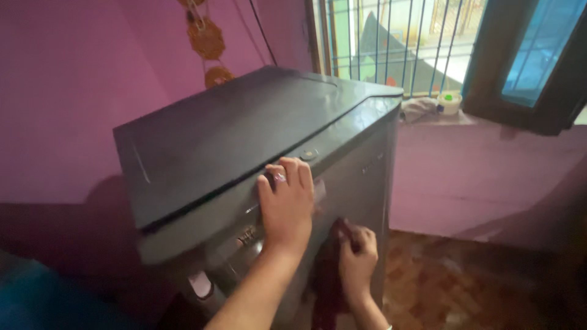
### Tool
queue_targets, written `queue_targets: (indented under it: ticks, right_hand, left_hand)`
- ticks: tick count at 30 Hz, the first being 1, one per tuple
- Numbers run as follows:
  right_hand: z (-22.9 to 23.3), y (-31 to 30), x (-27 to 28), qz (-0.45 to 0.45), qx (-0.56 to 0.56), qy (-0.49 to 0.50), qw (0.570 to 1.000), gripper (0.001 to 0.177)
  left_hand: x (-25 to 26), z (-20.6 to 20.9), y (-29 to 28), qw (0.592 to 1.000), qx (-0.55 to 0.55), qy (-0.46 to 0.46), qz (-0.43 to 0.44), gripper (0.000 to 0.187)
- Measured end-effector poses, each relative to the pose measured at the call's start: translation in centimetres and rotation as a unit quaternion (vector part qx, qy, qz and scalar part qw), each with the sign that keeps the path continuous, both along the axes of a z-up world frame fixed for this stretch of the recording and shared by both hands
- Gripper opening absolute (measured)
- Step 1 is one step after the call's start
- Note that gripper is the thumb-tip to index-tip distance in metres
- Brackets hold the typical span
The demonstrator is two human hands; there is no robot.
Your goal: The person wipes the exterior of a silver Samsung refrigerator with a red cloth. They clean the front door, the top surface, and the side panel in a room with pink walls and a window.
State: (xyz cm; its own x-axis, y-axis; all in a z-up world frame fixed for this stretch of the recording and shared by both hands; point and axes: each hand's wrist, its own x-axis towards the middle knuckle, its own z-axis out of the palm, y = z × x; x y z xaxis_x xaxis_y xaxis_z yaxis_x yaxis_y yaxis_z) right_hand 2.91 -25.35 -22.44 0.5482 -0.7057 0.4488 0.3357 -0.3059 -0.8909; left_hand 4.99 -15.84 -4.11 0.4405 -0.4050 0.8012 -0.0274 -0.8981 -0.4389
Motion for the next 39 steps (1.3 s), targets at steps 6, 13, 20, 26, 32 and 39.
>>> queue_targets:
  ticks: [6, 13, 20, 26, 32, 39]
  right_hand:
    - [3.0, 0.1, -0.7, -0.007, -0.074, -0.088, 0.993, 0.037]
    - [6.4, 3.6, -1.7, 0.013, -0.205, 0.125, 0.971, 0.078]
    - [6.5, 3.0, 0.2, -0.053, -0.245, 0.113, 0.962, 0.081]
    - [6.4, 3.8, 0.1, -0.073, -0.241, 0.066, 0.966, 0.081]
    - [6.2, 4.2, 0.7, -0.024, -0.205, 0.093, 0.974, 0.078]
    - [6.3, 2.9, 1.9, -0.056, -0.222, 0.073, 0.971, 0.079]
  left_hand:
    - [-0.4, 1.2, -0.4, 0.994, -0.064, 0.061, -0.058, 0.02]
    - [-0.5, 3.9, 1.4, 0.972, -0.069, 0.142, -0.175, 0.038]
    - [0.5, 4.1, 2.1, 0.968, -0.013, 0.166, -0.189, 0.042]
    - [1.0, 3.7, 1.8, 0.975, 0.058, 0.179, -0.114, 0.037]
    - [2.2, 5.3, 2.1, 0.904, -0.022, 0.385, -0.182, 0.078]
    - [2.7, 5.3, 2.5, 0.883, -0.024, 0.435, -0.172, 0.073]
